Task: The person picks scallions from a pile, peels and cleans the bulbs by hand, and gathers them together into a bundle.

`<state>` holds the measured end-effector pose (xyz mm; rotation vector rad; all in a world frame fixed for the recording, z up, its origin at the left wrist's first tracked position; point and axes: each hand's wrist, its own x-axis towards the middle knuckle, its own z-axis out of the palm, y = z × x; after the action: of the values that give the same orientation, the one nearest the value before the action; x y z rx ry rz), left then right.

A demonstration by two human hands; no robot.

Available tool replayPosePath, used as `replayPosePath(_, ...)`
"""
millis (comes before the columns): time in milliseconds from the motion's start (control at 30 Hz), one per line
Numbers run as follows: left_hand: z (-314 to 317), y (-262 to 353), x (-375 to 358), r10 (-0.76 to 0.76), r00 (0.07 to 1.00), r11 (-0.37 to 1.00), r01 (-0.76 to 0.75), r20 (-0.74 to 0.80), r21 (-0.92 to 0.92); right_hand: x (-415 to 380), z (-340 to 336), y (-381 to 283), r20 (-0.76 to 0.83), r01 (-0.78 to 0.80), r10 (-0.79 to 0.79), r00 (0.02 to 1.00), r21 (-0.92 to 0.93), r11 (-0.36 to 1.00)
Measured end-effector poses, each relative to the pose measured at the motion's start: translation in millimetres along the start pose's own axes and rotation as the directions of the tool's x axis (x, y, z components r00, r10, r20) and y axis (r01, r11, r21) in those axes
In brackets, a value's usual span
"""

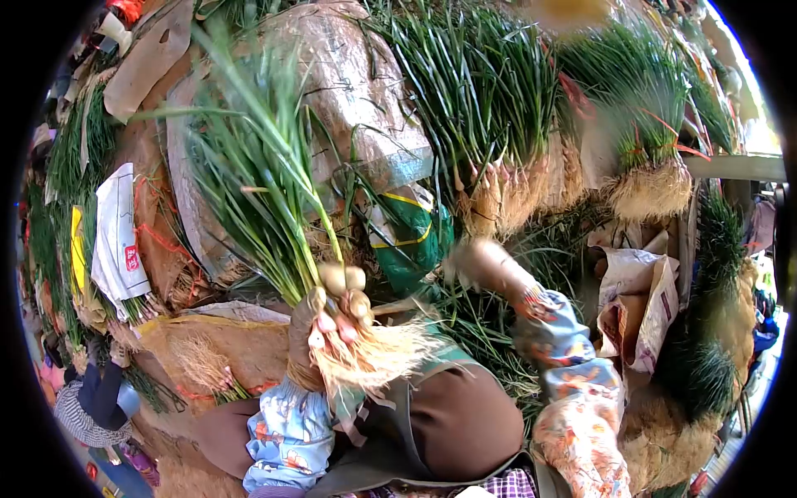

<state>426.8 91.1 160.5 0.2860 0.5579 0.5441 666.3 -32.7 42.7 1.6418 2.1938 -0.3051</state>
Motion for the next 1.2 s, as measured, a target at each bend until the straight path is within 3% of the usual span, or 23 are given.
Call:
replayPosePath(33, -3, -2, 4, -0.039, 0.999, 0.998, 0.038, -0.029, -0.044, -11, -12, -3, 0.158, 0.135, -0.211, 0.965, 0.39, 0.911)
replayPosePath(100, -12, -9, 11, -0.164, 0.981, 0.983, 0.154, -0.107, -0.102, -8, -17, 6, 0.167, 0.175, -0.201, 0.965, 0.16, 0.972)
replayPosePath(133, -20, -11, 13, -0.252, 0.967, 0.959, 0.243, -0.041, -0.149, 9, -33, 27, 0.366, -0.265, 0.154, 0.918, 0.276, 0.924)
replayPosePath(167, -21, -14, 14, -0.277, 0.96, 0.947, 0.28, 0.039, -0.158, 23, -47, 43, 0.336, -0.586, 0.481, 0.81, 0.412, 0.698)
replayPosePath(200, -20, -16, 17, -0.297, 0.947, 0.936, 0.314, 0.12, -0.16, 36, -61, 60, 0.267, -0.709, 0.75, 0.605, 0.609, 0.355)
replayPosePath(267, -2, -12, 15, -0.22, 0.974, 0.968, 0.225, 0.056, -0.109, 80, -58, 89, 0.351, -0.797, 0.764, 0.542, 0.502, 0.335)
replayPosePath(300, -2, -9, 19, -0.221, 0.969, 0.967, 0.233, 0.114, -0.101, 100, -33, 105, 0.3, -0.774, 0.74, 0.603, 0.445, 0.451)
replayPosePath(333, -3, -5, 22, -0.218, 0.961, 0.967, 0.236, 0.171, -0.093, 101, -36, 106, 0.123, -0.714, 0.811, 0.572, 0.56, 0.419)
replayPosePath(433, 6, -12, 23, -0.089, 0.982, 0.975, 0.12, -0.165, 0.186, 69, -98, 80, 0.118, -0.527, 0.781, 0.613, 0.798, 0.293)
replayPosePath(467, 1, -11, 22, -0.165, 0.966, 0.947, 0.212, -0.199, 0.243, 60, -85, 63, -0.474, -0.25, 0.421, 0.773, 0.382, 0.89)
replayPosePath(500, -4, -10, 22, -0.24, 0.942, 0.906, 0.304, -0.232, 0.294, 60, -74, 43, -0.631, -0.031, 0.334, 0.701, 0.44, 0.897)
replayPosePath(533, -1, -14, 25, -0.235, 0.937, 0.881, 0.318, -0.258, 0.351, 60, -72, 8, -0.521, 0.056, 0.49, 0.698, 0.723, 0.689)
replayPosePath(567, -6, -19, 26, -0.255, 0.933, 0.871, 0.336, -0.254, 0.359, 58, -83, -12, -0.281, -0.019, 0.582, 0.763, 0.89, 0.455)
replayPosePath(600, -12, -23, 26, -0.267, 0.93, 0.861, 0.349, -0.254, 0.371, 56, -95, -33, -0.021, -0.131, 0.632, 0.775, 0.973, 0.192)
replayPosePath(667, -1, -32, 26, -0.087, 0.944, 0.933, 0.189, -0.318, 0.306, 66, -101, -34, 0.365, -0.142, 0.456, 0.812, 0.88, -0.454)
replayPosePath(700, -7, -28, 23, -0.106, 0.944, 0.906, 0.221, -0.313, 0.361, 77, -82, -42, 0.211, 0.041, 0.559, 0.802, 0.914, -0.403)
replayPosePath(800, -24, -23, 19, -0.134, 0.92, 0.846, 0.3, -0.367, 0.442, 80, -101, -38, -0.007, -0.196, 0.681, 0.732, 0.955, 0.221)
replayPosePath(833, -20, -24, 20, -0.13, 0.911, 0.836, 0.313, -0.392, 0.451, 83, -109, -36, -0.066, -0.255, 0.719, 0.692, 0.909, 0.329)
replayPosePath(933, -29, -30, 20, -0.144, 0.891, 0.84, 0.34, -0.431, 0.422, 90, -122, -34, -0.038, -0.342, 0.652, 0.757, 0.828, 0.445)
replayPosePath(967, -35, -31, 19, -0.165, 0.892, 0.847, 0.347, -0.421, 0.403, 95, -110, -41, -0.013, -0.417, 0.592, 0.806, 0.697, 0.583)
replayPosePath(1067, -19, -22, 17, -0.175, 0.925, 0.875, 0.303, -0.336, 0.377, 91, -117, -52, 0.063, -0.469, 0.602, 0.796, 0.692, 0.548)
replayPosePath(1167, -17, -22, 20, -0.147, 0.963, 0.955, 0.198, -0.226, 0.222, 88, -85, -53, -0.273, -0.379, 0.721, 0.637, 0.704, 0.601)
replayPosePath(1200, -16, -23, 19, -0.127, 0.978, 0.977, 0.153, -0.167, 0.15, 89, -69, -45, -0.276, -0.38, 0.719, 0.637, 0.7, 0.605)
